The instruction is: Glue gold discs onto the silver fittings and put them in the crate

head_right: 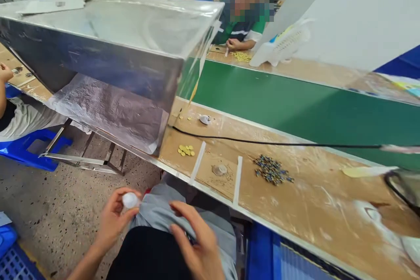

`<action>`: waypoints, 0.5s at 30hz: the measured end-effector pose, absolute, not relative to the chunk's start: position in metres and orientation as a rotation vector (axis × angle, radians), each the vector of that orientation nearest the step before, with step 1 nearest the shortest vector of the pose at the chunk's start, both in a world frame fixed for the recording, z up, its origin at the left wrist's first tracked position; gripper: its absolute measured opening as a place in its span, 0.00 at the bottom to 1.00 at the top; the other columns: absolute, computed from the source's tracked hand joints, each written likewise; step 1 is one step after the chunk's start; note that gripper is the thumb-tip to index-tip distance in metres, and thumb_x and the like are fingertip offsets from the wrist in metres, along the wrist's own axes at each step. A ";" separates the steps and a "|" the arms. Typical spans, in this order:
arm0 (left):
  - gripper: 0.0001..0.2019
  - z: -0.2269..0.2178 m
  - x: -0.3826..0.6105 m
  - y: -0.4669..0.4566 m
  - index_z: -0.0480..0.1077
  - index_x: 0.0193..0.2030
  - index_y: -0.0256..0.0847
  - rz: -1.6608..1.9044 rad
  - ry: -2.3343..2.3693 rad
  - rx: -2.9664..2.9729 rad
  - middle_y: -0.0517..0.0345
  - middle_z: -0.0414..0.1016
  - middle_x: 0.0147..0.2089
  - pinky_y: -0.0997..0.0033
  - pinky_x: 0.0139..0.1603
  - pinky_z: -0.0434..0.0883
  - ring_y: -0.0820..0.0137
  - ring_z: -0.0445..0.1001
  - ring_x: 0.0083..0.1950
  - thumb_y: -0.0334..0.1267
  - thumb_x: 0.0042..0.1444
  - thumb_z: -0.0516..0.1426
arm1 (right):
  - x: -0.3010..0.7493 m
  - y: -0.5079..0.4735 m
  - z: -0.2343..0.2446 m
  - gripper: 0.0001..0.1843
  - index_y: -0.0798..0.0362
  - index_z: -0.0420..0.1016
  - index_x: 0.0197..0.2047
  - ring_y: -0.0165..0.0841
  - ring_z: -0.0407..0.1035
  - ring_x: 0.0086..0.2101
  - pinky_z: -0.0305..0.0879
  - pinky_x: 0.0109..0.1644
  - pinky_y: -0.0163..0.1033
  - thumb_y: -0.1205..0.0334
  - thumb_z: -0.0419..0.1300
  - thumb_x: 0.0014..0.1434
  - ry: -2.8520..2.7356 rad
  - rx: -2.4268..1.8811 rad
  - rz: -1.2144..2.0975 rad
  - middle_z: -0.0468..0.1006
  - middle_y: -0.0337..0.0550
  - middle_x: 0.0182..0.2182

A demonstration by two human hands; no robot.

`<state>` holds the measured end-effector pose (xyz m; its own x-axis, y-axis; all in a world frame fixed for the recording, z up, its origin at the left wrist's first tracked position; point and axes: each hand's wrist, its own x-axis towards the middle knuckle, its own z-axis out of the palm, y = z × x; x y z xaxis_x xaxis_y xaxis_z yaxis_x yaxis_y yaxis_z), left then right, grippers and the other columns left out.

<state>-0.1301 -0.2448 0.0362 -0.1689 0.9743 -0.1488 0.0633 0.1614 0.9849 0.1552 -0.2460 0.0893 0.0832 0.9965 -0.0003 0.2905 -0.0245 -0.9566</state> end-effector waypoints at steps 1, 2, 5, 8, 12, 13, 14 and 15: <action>0.23 0.038 -0.101 -0.248 0.79 0.54 0.52 1.151 1.368 1.060 0.52 0.90 0.54 0.55 0.57 0.86 0.55 0.89 0.53 0.55 0.58 0.76 | 0.145 -0.251 0.087 0.28 0.39 0.91 0.59 0.55 0.87 0.52 0.86 0.61 0.56 0.45 0.80 0.56 -1.363 -1.423 1.124 0.90 0.49 0.57; 0.23 0.041 -0.076 -0.248 0.78 0.54 0.51 1.132 1.292 1.056 0.52 0.89 0.54 0.56 0.57 0.85 0.56 0.88 0.53 0.53 0.57 0.77 | 0.137 -0.254 0.086 0.30 0.37 0.90 0.62 0.56 0.85 0.57 0.83 0.66 0.57 0.47 0.79 0.57 -1.351 -1.377 1.223 0.89 0.48 0.61; 0.21 0.049 -0.028 -0.243 0.79 0.51 0.48 1.130 1.226 1.093 0.53 0.88 0.49 0.59 0.55 0.84 0.59 0.87 0.50 0.52 0.58 0.77 | 0.130 -0.257 0.086 0.29 0.35 0.89 0.63 0.58 0.82 0.63 0.77 0.72 0.57 0.49 0.79 0.58 -1.203 -1.327 1.315 0.87 0.45 0.63; 0.16 0.053 -0.011 -0.243 0.80 0.52 0.46 1.097 1.248 1.252 0.54 0.88 0.47 0.61 0.53 0.83 0.61 0.86 0.48 0.48 0.62 0.74 | 0.140 -0.258 0.082 0.26 0.36 0.90 0.60 0.56 0.82 0.62 0.77 0.72 0.57 0.47 0.78 0.59 -1.131 -1.359 1.268 0.87 0.45 0.62; 0.22 0.064 -0.038 -0.231 0.79 0.67 0.49 0.950 1.059 1.758 0.53 0.89 0.60 0.60 0.63 0.83 0.58 0.88 0.58 0.45 0.68 0.71 | 0.157 -0.260 0.072 0.27 0.41 0.88 0.61 0.52 0.81 0.64 0.77 0.72 0.54 0.43 0.77 0.61 -1.111 -1.391 1.201 0.86 0.46 0.64; 0.27 0.069 -0.055 -0.220 0.76 0.73 0.51 0.939 0.995 1.938 0.51 0.86 0.66 0.57 0.69 0.82 0.56 0.86 0.65 0.46 0.70 0.71 | 0.161 -0.260 0.070 0.28 0.42 0.88 0.62 0.51 0.81 0.63 0.79 0.70 0.52 0.43 0.77 0.62 -1.095 -1.400 1.188 0.86 0.48 0.65; 0.28 0.076 -0.076 -0.206 0.74 0.75 0.54 0.991 1.011 2.106 0.50 0.84 0.71 0.53 0.74 0.79 0.55 0.83 0.71 0.46 0.71 0.70 | 0.166 -0.260 0.069 0.29 0.43 0.87 0.62 0.50 0.82 0.61 0.80 0.67 0.50 0.43 0.77 0.62 -1.071 -1.411 1.165 0.86 0.49 0.64; 0.28 0.083 -0.100 -0.188 0.72 0.77 0.56 1.107 1.166 2.221 0.50 0.83 0.72 0.50 0.77 0.77 0.54 0.81 0.73 0.44 0.73 0.69 | 0.170 -0.259 0.068 0.29 0.45 0.87 0.62 0.49 0.83 0.59 0.82 0.63 0.48 0.43 0.77 0.61 -1.046 -1.426 1.137 0.87 0.50 0.63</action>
<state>-0.0999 -0.1876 0.0833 0.3393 0.8188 0.4630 0.5043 -0.5738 0.6453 0.1703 -0.2585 0.0684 0.1863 0.9746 -0.1241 0.0422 -0.1342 -0.9901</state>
